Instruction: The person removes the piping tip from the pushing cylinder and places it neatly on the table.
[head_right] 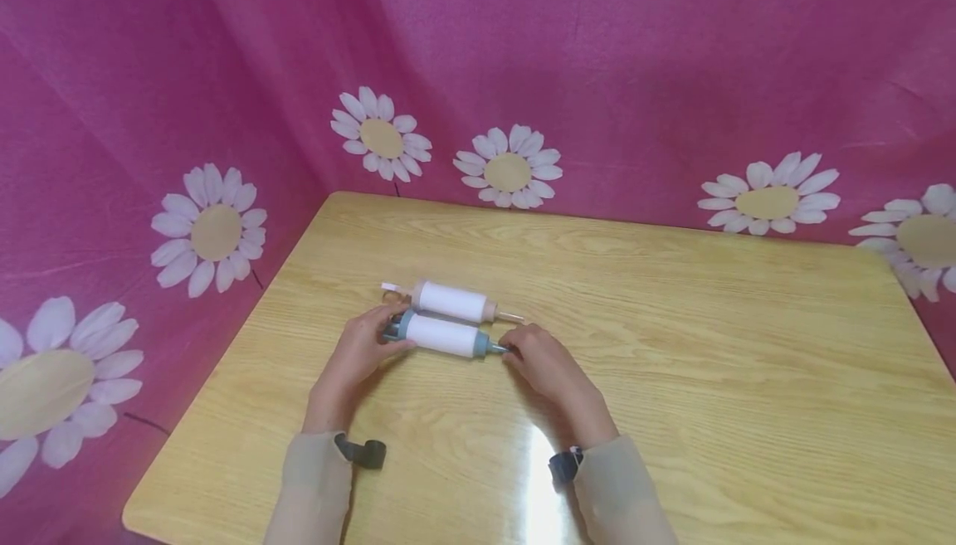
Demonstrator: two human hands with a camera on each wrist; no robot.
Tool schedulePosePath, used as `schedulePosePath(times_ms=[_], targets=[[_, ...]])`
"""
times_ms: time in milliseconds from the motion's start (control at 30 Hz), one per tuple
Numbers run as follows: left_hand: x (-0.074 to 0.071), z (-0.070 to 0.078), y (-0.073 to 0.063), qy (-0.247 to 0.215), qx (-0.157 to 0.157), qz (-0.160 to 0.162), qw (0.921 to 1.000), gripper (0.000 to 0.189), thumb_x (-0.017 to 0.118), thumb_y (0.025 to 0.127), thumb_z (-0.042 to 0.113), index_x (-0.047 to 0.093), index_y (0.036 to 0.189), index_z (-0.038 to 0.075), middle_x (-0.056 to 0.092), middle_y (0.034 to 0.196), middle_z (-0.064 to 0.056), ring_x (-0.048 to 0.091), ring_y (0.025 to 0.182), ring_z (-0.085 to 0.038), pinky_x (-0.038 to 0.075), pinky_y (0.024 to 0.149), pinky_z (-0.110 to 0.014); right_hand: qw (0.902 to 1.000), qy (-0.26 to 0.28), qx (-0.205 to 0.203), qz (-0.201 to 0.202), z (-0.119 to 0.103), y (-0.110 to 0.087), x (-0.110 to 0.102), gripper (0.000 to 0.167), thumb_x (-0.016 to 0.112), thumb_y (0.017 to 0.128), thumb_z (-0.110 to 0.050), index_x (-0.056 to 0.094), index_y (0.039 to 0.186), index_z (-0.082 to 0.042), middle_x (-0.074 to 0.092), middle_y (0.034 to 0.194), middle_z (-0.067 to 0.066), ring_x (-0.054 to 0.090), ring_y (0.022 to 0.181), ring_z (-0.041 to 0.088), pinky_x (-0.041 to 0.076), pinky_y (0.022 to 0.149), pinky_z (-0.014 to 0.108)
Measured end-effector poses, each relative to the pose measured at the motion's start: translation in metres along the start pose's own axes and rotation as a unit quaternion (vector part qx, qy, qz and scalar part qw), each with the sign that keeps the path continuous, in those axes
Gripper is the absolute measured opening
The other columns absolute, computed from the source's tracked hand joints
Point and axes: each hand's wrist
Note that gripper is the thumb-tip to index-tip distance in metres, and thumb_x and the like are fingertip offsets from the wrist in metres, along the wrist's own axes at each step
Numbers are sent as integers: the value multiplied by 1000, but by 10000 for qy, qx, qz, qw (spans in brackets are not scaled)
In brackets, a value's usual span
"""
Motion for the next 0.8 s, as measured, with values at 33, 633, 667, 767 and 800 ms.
schedulePosePath(times_ms=[33, 633, 667, 767, 800], targets=[[0, 0, 0, -6, -10, -13, 10000, 56, 81, 80, 19, 61, 130, 7, 61, 135, -14, 59, 124, -30, 47, 105, -45, 10000, -10, 13, 1, 0, 0, 0, 10, 67, 88, -1, 72, 97, 0, 72, 94, 9, 66, 90, 23, 55, 82, 40], [2, 1, 0, -33, -143, -285, 9995, 54, 81, 80, 17, 59, 129, 11, 65, 128, -14, 62, 112, -28, 50, 98, -45, 9999, -85, -69, 82, 1, -3, 0, 10, 67, 87, 3, 72, 94, 0, 72, 91, 8, 65, 86, 21, 56, 78, 37], [2, 0, 0, -37, -107, -288, 9995, 54, 81, 80, 16, 59, 128, 10, 65, 128, -13, 62, 113, -28, 50, 99, -45, 9999, -85, -72, 96, 1, -3, 0, 10, 67, 86, 3, 72, 94, 0, 72, 90, 8, 65, 86, 21, 56, 78, 37], [1, -1, 0, -54, 73, -360, 9993, 54, 82, 79, 15, 59, 128, 9, 64, 130, -11, 61, 115, -27, 49, 101, -45, 9998, -85, -88, 129, 1, -4, 0, 10, 67, 86, 3, 72, 94, 0, 71, 90, 8, 65, 86, 21, 56, 77, 36], [1, -1, 0, -93, 120, -406, 9991, 54, 82, 79, 14, 59, 127, 9, 63, 130, -11, 60, 115, -27, 48, 102, -45, 9998, -85, -91, 137, 1, -4, 0, 10, 67, 86, 3, 72, 94, 0, 71, 90, 8, 65, 86, 21, 56, 77, 36]])
Point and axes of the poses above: each hand's wrist, its own y-axis towards the middle knuckle, its own x-axis out of the palm, z = x × y
